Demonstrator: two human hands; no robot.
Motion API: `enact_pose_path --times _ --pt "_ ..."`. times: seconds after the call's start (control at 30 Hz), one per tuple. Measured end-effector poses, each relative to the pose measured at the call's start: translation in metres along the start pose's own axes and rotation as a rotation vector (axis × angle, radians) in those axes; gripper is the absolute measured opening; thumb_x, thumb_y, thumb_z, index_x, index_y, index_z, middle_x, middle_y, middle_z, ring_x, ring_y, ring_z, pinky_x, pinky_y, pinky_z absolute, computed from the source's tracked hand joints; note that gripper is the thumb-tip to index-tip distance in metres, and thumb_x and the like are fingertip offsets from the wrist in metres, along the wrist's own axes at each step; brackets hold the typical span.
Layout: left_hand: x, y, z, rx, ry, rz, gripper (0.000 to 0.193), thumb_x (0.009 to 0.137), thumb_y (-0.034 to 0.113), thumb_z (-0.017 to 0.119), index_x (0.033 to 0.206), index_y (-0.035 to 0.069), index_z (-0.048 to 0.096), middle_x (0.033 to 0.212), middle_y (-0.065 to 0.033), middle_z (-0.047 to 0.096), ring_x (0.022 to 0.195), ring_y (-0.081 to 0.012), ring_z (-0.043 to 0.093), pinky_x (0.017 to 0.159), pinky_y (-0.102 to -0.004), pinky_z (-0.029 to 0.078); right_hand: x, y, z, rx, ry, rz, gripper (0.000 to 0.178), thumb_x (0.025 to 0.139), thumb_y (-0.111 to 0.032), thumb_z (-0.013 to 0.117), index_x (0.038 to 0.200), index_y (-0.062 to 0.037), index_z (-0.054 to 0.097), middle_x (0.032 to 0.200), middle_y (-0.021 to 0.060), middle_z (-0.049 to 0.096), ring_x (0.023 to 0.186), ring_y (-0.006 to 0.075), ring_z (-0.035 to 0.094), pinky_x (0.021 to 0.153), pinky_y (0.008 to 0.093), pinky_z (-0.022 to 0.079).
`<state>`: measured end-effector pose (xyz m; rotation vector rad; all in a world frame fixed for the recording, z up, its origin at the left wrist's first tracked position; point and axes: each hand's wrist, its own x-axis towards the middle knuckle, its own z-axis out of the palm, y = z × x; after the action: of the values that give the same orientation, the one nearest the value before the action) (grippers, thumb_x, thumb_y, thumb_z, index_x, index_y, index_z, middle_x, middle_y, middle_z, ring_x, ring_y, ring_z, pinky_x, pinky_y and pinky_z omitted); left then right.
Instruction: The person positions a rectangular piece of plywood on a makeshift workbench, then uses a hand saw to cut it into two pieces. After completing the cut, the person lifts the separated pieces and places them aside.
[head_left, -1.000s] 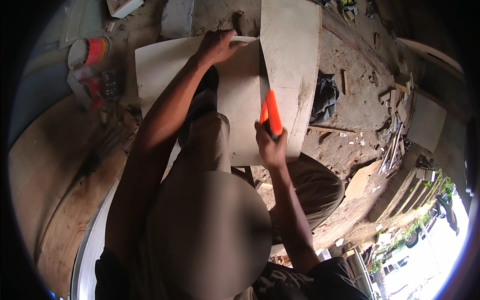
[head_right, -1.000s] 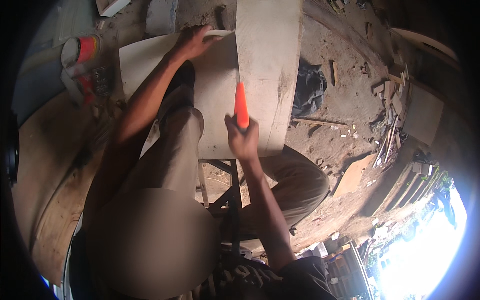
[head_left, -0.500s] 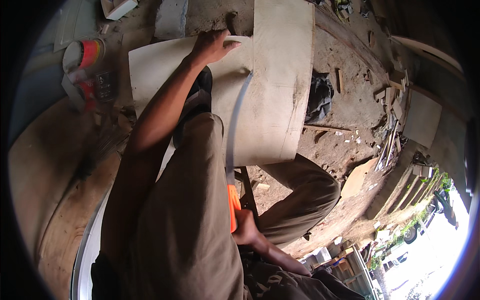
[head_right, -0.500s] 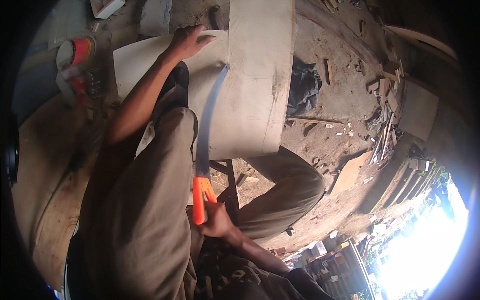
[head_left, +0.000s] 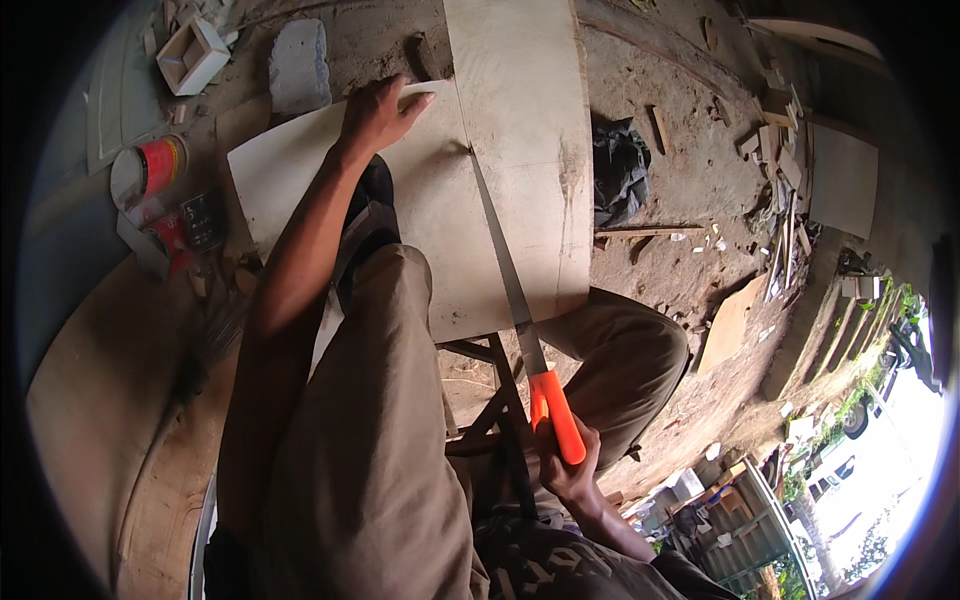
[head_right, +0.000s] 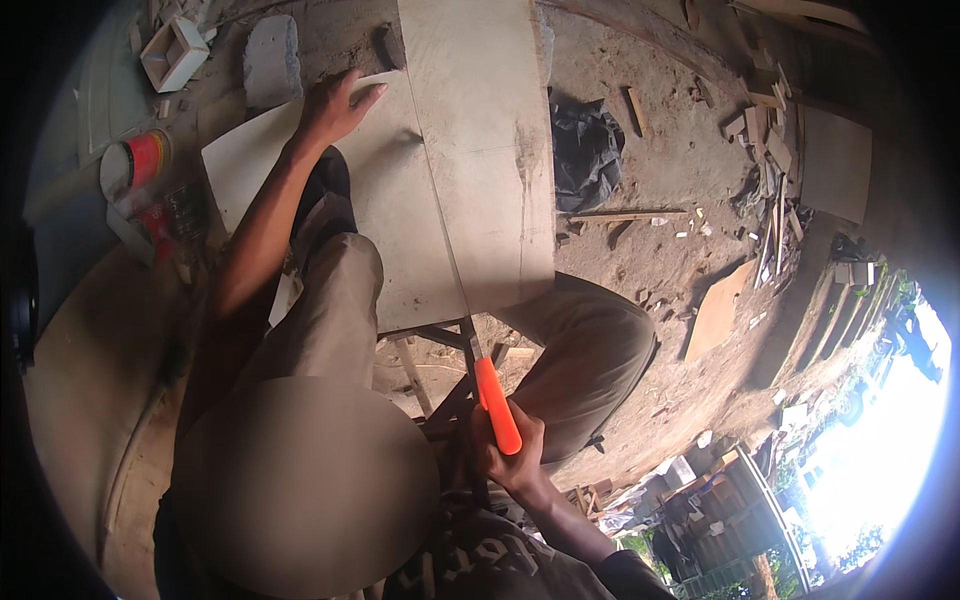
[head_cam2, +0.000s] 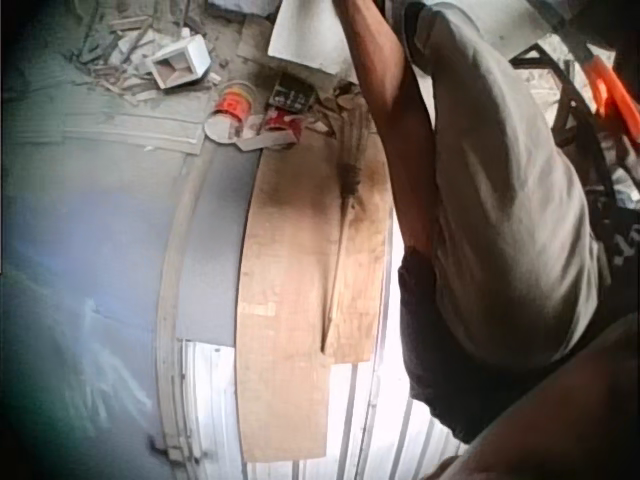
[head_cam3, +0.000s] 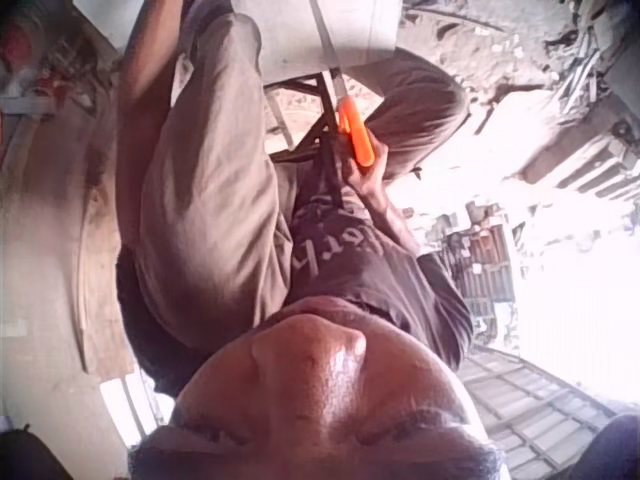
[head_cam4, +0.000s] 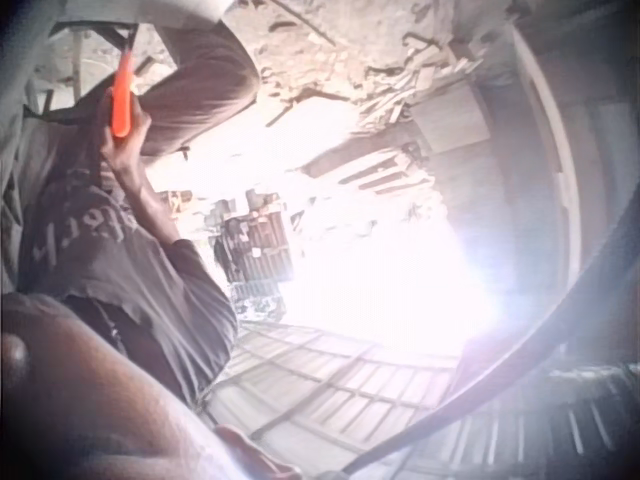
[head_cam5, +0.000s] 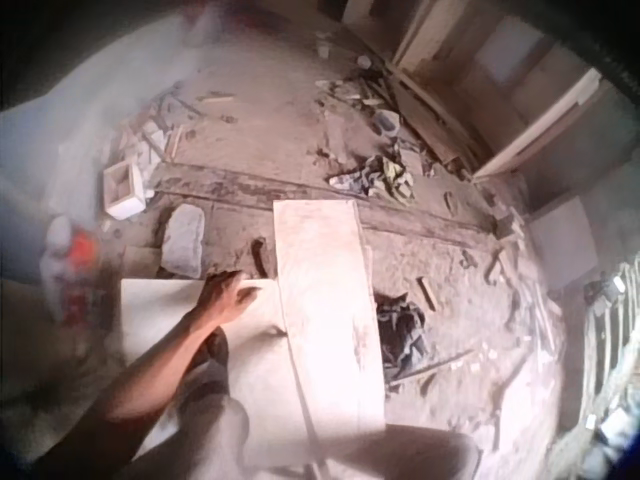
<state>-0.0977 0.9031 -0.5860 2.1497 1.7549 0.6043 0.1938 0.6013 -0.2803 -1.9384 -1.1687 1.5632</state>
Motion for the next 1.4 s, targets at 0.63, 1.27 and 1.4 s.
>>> enact_pose_path --times 0.63,1.27,1.4 --pt "0.001 0.009 -0.009 -0.035 -0.076 -0.056 0.072 0.071 0.067 0.075 0.098 0.001 0.065 0.086 -0.0184 0.07 0.081 -0.0345 0.069 0.074 -0.0429 0.055 0.01 -0.065 -0.021 -0.215 0.03 0.01 0.016 0.086 -0.009 0.066 0.093 0.0052 0.065 0.058 0.0118 0.056 0.048 0.0221 0.059 0.049 0.0298 0.044" --pt "0.008 0.011 -0.021 -0.127 -0.234 -0.14 0.081 0.062 0.061 0.084 0.109 -0.002 0.062 0.102 -0.0205 0.07 0.098 -0.0351 0.067 0.085 -0.0419 0.053 0.088 -0.044 0.023 -0.136 0.076 -0.133 0.015 0.09 -0.008 0.064 0.083 0.0052 0.06 0.055 0.0098 0.051 0.048 0.0111 0.05 0.048 0.029 0.04" --pt "0.009 0.016 -0.027 -0.079 -0.327 -0.199 0.08 0.063 0.059 0.084 0.109 -0.002 0.062 0.103 -0.0205 0.07 0.099 -0.0352 0.067 0.086 -0.042 0.053 0.107 -0.043 0.024 -0.073 0.064 -0.149 0.017 0.091 -0.01 0.064 0.084 0.0055 0.061 0.057 0.0093 0.053 0.052 0.0091 0.05 0.05 0.0295 0.042"
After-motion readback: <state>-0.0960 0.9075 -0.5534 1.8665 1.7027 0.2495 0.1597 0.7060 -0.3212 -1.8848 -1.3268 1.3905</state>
